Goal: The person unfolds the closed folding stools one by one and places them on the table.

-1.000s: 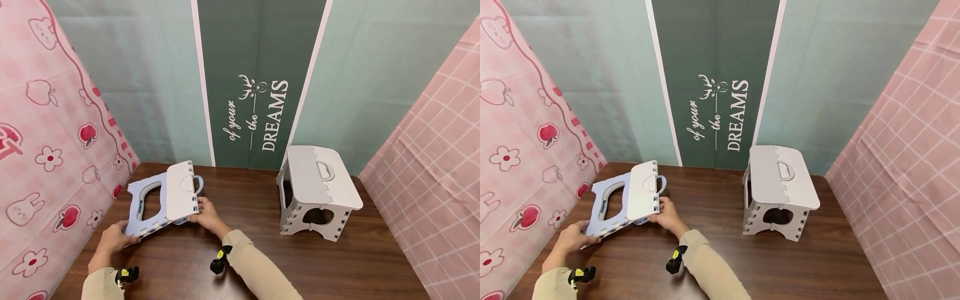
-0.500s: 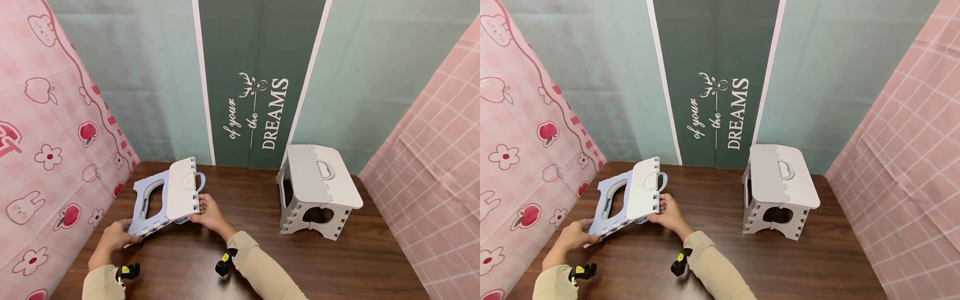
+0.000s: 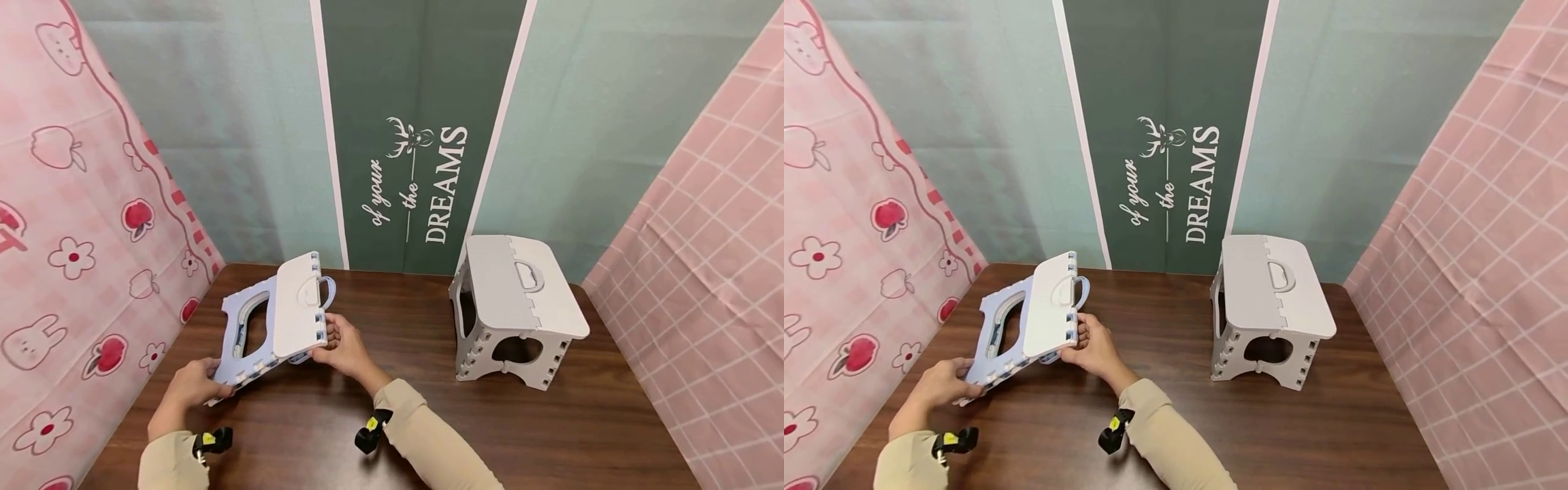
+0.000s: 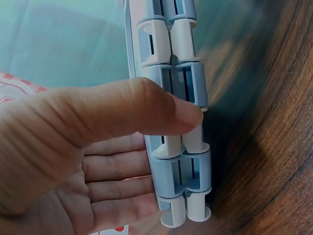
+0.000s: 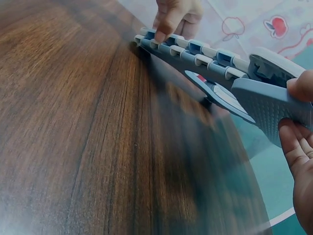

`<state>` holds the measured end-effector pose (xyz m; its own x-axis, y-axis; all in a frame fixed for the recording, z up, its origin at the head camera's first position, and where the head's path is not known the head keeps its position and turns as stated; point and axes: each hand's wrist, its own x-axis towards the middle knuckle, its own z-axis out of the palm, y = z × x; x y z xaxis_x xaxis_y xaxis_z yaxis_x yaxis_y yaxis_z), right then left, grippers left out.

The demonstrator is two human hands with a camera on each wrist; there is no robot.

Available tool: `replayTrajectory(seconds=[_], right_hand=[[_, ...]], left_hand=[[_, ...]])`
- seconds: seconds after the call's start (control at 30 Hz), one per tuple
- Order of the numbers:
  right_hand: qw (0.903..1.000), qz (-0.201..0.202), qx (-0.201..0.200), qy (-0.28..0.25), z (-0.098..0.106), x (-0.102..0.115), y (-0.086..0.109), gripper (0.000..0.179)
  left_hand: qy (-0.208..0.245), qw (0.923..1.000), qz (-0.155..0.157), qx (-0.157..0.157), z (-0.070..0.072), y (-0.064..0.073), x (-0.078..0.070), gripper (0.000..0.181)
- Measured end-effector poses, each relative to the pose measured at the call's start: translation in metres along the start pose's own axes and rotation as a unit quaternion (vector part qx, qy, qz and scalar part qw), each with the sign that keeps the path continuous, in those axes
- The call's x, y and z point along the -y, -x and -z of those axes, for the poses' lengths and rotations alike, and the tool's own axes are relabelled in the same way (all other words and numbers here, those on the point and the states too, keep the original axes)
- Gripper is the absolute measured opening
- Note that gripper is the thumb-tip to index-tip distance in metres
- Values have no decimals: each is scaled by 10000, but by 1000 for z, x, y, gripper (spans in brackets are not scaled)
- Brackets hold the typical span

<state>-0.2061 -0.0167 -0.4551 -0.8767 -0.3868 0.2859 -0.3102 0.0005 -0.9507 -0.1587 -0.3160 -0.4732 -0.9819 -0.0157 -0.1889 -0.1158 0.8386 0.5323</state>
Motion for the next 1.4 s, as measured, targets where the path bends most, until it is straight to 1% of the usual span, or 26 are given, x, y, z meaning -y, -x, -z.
replayTrajectory(seconds=[0.07, 0.2, 0.27, 0.37, 0.6, 0.77, 0.87, 1.13, 1.4], right_hand=[[10000, 3, 55, -3, 0, 0, 1, 60], [10000, 15, 67, 31, 1, -1, 3, 60], [10000, 64, 47, 59, 2, -1, 4, 60], [9998, 168, 28, 48, 2, 1, 3, 60], [9998, 181, 13, -20, 5, 6, 4, 59], [9998, 189, 7, 66, 6, 8, 4, 60], [9996, 259, -19, 139, 7, 9, 5, 61], [9986, 505, -133, -2, 8, 12, 8, 66], [9975, 684, -176, 35, 9, 14, 9, 70]], left_hand=[[27, 10000, 34, 14, -1, 0, 1, 75], [41, 10000, -14, -33, -3, 1, 3, 74], [52, 10000, -51, -60, -4, 0, 4, 74], [80, 9999, -21, -89, -5, 0, 3, 73], [310, 9995, 77, 24, -7, -1, -1, 71], [378, 9993, 0, -7, -9, -2, -2, 70], [410, 9992, -34, 9, -11, -3, -2, 70], [515, 9986, -109, 10, -16, -5, -6, 69], [701, 9973, -213, 20, -21, -6, -9, 68]])
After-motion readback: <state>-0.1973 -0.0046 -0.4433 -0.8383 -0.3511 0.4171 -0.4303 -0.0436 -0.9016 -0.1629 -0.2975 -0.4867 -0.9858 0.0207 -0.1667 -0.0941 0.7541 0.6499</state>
